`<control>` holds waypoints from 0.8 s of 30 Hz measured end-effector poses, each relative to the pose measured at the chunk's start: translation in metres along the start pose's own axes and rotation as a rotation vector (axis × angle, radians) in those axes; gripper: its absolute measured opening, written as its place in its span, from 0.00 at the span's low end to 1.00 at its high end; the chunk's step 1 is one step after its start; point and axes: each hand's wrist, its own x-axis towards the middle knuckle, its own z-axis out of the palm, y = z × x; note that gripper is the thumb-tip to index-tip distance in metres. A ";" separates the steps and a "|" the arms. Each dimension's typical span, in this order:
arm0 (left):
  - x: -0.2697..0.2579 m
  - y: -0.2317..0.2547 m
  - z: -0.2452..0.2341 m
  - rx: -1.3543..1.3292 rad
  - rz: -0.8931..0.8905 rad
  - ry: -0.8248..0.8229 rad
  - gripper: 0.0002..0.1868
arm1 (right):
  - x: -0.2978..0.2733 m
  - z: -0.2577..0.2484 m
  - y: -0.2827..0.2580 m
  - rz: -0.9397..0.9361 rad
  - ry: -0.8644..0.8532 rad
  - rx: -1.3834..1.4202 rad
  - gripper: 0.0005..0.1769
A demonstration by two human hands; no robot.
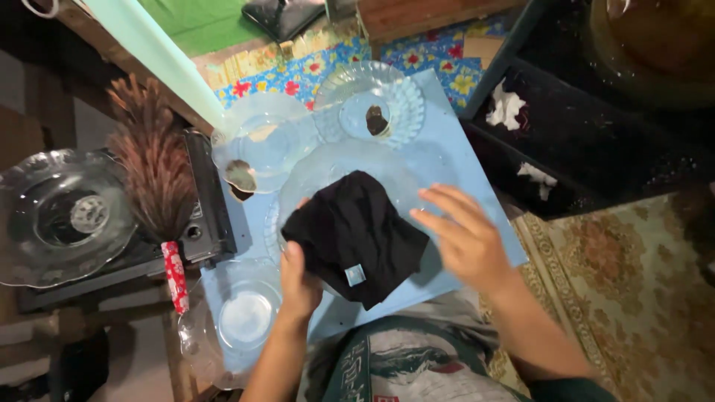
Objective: Wiping and dusting glass plates and a bowl clean using a cloth and feather duster.
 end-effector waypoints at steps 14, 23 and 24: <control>-0.001 -0.021 0.009 0.352 0.116 -0.085 0.54 | 0.029 0.062 -0.030 0.210 -0.205 -0.119 0.37; -0.003 -0.035 0.022 0.574 0.344 -0.033 0.48 | 0.004 0.107 0.001 -0.085 -0.050 0.580 0.33; -0.004 -0.034 0.022 0.528 0.314 -0.035 0.47 | 0.015 0.098 -0.003 0.005 -0.066 0.304 0.35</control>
